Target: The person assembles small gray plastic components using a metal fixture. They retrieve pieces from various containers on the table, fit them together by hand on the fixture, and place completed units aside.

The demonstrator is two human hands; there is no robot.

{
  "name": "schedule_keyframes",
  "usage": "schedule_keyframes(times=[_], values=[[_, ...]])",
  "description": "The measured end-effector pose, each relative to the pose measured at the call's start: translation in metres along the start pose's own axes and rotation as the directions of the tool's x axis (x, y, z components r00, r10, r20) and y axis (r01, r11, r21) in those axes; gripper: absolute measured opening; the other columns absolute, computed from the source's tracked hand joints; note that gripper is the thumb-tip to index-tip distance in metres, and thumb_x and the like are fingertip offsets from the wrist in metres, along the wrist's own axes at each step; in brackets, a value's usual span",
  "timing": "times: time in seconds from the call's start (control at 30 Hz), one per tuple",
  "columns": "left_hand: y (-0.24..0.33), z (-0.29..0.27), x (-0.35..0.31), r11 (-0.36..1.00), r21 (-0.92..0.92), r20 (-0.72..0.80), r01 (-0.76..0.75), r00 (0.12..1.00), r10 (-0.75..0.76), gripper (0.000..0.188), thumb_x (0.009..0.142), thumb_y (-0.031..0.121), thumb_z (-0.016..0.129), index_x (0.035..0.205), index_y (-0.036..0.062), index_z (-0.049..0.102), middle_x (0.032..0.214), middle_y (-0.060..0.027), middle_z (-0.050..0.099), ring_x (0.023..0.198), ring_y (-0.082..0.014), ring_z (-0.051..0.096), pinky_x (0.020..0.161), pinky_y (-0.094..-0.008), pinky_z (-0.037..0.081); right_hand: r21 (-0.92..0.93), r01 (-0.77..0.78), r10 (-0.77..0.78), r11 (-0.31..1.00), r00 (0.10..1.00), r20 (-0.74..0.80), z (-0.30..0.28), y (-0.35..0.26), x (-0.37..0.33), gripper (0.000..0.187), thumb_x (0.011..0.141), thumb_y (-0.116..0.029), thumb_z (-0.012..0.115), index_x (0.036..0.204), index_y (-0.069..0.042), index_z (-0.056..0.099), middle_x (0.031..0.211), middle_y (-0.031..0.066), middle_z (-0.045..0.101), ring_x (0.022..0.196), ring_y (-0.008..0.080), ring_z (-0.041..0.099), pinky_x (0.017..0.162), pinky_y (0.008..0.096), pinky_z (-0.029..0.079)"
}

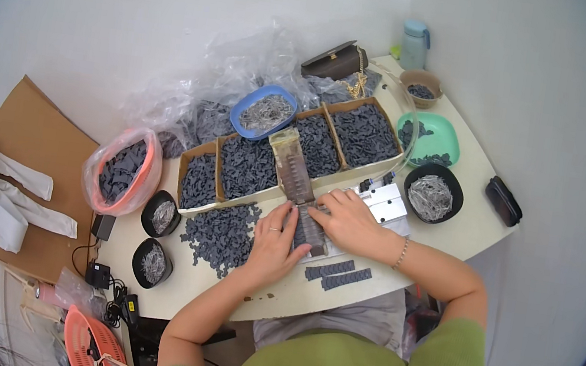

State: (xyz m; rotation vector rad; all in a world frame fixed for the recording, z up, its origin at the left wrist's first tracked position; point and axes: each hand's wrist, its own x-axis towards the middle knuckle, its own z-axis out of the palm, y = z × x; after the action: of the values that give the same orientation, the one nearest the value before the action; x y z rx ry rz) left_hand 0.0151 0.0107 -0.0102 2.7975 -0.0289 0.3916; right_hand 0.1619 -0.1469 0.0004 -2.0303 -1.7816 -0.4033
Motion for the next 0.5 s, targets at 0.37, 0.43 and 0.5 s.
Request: schedule_keyframes(times=[0.37, 0.43, 0.5], values=[[0.006, 0.004, 0.001, 0.993, 0.095, -0.023, -0.071, 0.997, 0.073, 0.076, 0.082, 0.044, 0.065, 0.133, -0.0079, 0.041, 0.142, -0.0255, 0.034, 0.130, -0.0399, 0.034, 0.105, -0.0503, 0.026, -0.130, 0.085, -0.079, 0.988, 0.996, 0.049, -0.011, 0.013, 0.012, 0.034, 0.081, -0.019, 0.054, 0.112, -0.016, 0.068, 0.099, 0.0081, 0.057, 0.094, 0.0236, 0.053, 0.079, 0.0350, 0.039], [0.009, 0.004, -0.004, 0.987, 0.135, 0.004, -0.084, 0.996, 0.085, 0.078, 0.082, 0.046, 0.064, 0.133, -0.0075, 0.041, 0.141, -0.0256, 0.035, 0.130, -0.0397, 0.035, 0.105, -0.0510, 0.027, -0.124, 0.088, -0.083, 0.988, 0.996, 0.045, -0.009, 0.012, 0.009, 0.034, 0.082, -0.019, 0.054, 0.113, -0.016, 0.068, 0.102, 0.0092, 0.058, 0.096, 0.0240, 0.053, 0.080, 0.0352, 0.039], [0.013, 0.004, -0.008, 0.987, 0.128, 0.006, -0.096, 0.995, 0.096, 0.078, 0.082, 0.047, 0.064, 0.134, -0.0063, 0.042, 0.141, -0.0255, 0.035, 0.130, -0.0399, 0.035, 0.105, -0.0513, 0.027, -0.115, 0.086, -0.082, 0.990, 0.996, 0.040, -0.008, 0.011, 0.006, 0.035, 0.081, -0.018, 0.055, 0.114, -0.016, 0.067, 0.106, 0.0102, 0.058, 0.098, 0.0244, 0.053, 0.081, 0.0354, 0.039]])
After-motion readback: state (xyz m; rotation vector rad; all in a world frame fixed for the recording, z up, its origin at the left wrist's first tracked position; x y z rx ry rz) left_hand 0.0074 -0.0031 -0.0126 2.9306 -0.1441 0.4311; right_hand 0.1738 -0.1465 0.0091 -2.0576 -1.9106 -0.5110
